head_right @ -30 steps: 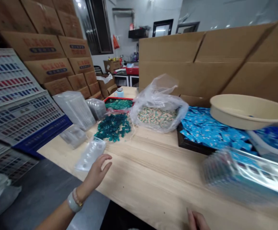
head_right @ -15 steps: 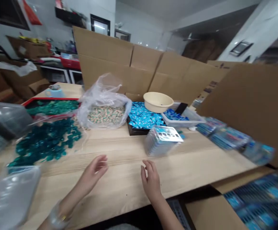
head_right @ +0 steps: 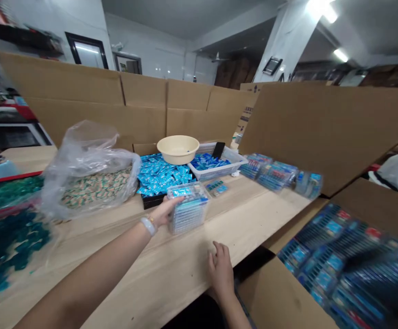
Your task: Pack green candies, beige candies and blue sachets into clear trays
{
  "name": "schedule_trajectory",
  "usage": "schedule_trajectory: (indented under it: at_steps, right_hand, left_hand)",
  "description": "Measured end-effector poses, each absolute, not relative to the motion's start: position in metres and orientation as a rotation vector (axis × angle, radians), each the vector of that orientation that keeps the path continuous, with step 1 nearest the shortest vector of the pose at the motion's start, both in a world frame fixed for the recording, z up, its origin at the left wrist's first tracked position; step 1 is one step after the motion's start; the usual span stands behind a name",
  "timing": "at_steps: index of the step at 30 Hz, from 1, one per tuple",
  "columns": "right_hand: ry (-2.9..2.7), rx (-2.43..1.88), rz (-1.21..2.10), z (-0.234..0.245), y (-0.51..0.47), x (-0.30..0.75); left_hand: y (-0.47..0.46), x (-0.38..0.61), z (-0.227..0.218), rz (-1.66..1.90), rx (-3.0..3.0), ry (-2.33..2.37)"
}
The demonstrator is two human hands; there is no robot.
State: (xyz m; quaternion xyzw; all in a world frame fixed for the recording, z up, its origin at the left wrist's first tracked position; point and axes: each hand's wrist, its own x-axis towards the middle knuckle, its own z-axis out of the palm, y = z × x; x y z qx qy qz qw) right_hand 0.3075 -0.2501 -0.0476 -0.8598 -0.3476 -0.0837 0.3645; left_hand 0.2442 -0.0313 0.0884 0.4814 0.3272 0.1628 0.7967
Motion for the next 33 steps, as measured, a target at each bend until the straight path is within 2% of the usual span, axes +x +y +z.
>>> schedule_trajectory:
  at_steps: [7,12,17,23,27,30,33]
  right_hand:
    - [-1.045,-2.433,-0.343,-0.025,-0.147,0.471]
    - [-1.101,-2.501,-0.259,-0.041,-0.114,0.539]
    - [-0.849,-2.487,-0.323,-0.055,-0.123,0.559]
    - [-0.693,-2.446,-0.247,-0.045,-0.114,0.587]
    - [-0.698,-2.396,-0.216,-0.037,-0.124,0.593]
    - [-0.697,-2.289,-0.085,-0.032,-0.156,0.578]
    - [-0.644,-2.212,0.157,-0.029,-0.197,0.557]
  left_hand:
    - [-0.041,0.288,0.078,0.45,1.065,0.841]
    - [-0.045,0.323,0.089,0.459,1.032,0.858]
    - [-0.044,0.352,0.095,0.472,0.98,0.913]
    - [-0.043,0.37,0.109,0.483,1.023,0.975]
    - [-0.049,0.346,0.108,0.535,1.143,1.259]
    - [-0.068,0.311,0.095,0.533,1.175,1.446]
    - [-0.104,0.287,0.077,0.246,1.031,1.476]
